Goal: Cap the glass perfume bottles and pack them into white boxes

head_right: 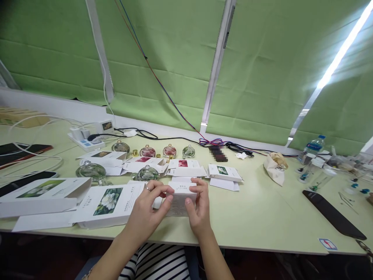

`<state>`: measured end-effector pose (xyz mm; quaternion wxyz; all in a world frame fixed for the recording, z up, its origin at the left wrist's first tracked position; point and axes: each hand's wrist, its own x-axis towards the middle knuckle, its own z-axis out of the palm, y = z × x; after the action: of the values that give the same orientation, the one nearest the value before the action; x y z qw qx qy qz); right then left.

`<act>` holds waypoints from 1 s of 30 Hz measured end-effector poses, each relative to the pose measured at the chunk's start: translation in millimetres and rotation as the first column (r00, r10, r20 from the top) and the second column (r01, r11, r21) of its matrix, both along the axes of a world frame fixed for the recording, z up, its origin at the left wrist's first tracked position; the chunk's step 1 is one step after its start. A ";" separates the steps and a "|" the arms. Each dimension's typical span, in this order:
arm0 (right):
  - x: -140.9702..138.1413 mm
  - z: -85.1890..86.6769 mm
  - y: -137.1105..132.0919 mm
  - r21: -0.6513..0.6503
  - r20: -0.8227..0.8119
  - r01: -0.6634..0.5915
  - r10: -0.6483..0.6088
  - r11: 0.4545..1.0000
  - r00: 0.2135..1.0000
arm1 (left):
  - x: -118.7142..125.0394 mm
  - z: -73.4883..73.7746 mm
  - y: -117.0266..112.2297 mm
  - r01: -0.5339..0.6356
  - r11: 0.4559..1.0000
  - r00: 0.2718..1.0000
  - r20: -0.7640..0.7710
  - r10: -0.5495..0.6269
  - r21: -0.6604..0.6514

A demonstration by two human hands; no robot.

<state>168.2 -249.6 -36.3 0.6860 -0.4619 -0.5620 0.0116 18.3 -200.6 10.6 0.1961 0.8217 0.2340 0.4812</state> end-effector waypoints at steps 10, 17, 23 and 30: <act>-1.6 -8.6 -1.4 0.110 -0.021 -0.054 0.056 0.992 0.998 | 1.3 -7.8 -7.7 0.046 0.987 0.990 -0.122 -0.065 -0.153; -0.1 0.8 -9.3 0.082 -0.170 -0.239 0.250 0.967 0.953 | 7.0 6.3 -26.1 -0.026 0.946 0.930 -0.354 -0.095 -0.323; -2.3 7.3 -7.7 0.158 -0.465 -0.361 0.392 0.919 0.794 | 2.2 34.9 -16.5 0.070 0.903 0.918 -0.328 -0.225 -0.423; -1.8 6.0 -5.6 0.130 -0.697 -0.310 0.309 0.942 0.647 | -36.1 143.7 62.0 0.060 0.974 0.935 -0.329 -0.131 -0.217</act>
<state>166.5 -255.2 -30.3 0.8363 -0.3190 -0.3251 0.3052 -17.8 -138.6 154.3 0.2590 0.8787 0.2721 0.2947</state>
